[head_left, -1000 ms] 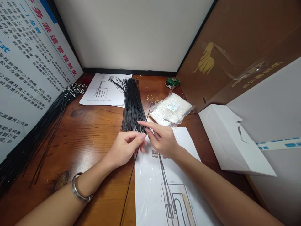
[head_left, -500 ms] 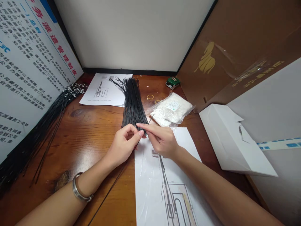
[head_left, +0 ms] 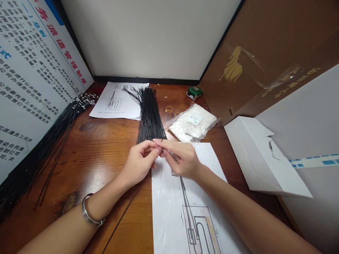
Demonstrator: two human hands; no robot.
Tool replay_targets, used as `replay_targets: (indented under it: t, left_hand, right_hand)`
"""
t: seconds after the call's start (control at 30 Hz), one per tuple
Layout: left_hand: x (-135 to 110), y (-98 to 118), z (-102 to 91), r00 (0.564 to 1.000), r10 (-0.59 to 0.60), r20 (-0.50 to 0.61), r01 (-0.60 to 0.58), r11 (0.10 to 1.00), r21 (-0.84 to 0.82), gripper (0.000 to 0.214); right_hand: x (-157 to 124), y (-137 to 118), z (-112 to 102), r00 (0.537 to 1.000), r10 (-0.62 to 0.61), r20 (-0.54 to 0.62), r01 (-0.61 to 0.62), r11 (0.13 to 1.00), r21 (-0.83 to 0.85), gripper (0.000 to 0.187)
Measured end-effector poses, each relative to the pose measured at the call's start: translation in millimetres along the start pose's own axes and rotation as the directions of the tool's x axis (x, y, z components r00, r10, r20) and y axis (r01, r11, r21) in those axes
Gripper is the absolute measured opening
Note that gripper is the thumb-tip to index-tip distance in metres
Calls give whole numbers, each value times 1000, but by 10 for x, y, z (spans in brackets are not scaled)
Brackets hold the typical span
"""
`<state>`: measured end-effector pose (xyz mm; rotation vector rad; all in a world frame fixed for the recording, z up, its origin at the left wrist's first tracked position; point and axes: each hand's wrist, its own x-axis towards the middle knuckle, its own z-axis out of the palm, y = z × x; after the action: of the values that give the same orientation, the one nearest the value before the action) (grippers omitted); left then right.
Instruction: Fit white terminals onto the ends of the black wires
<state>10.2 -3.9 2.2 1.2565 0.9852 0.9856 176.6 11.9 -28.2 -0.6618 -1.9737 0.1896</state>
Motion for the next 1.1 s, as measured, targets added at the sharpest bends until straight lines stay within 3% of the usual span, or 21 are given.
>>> replay_targets:
  t: [0.3, 0.4, 0.53, 0.67, 0.97, 1.03, 1.1]
  left_hand:
    - [4, -1, -10, 1000, 0, -4, 0, 999, -51, 26]
    - [11, -20, -14, 1000, 0, -14, 0, 998, -59, 26]
    - [7, -30, -22, 1000, -11, 1, 11, 999, -53, 22]
    - [-2, -33, -26, 1000, -9, 11, 10, 998, -56, 19]
    - [0, -33, -24, 1000, 14, 9, -14, 997, -70, 20]
    - [5, -25, -15, 1000, -1, -12, 0, 997, -74, 21]
    - [9, -23, -8, 999, -22, -43, 18, 996, -84, 22]
  right_hand:
    - [17, -23, -28, 1000, -7, -6, 7, 1000, 24, 58]
    - [15, -59, -18, 997, 79, -2, -79, 997, 21, 59]
    - [31, -97, -15, 973, 221, -71, -220, 975, 18, 36]
    - [34, -82, -13, 958, 270, -97, -269, 963, 23, 18]
    - [13, -62, 7, 980, 189, -64, -189, 982, 6, 19]
    - [23, -63, -3, 967, 233, -104, -239, 970, -48, 17]
    - [34, -48, -20, 924, 330, -193, -358, 924, -134, 17]
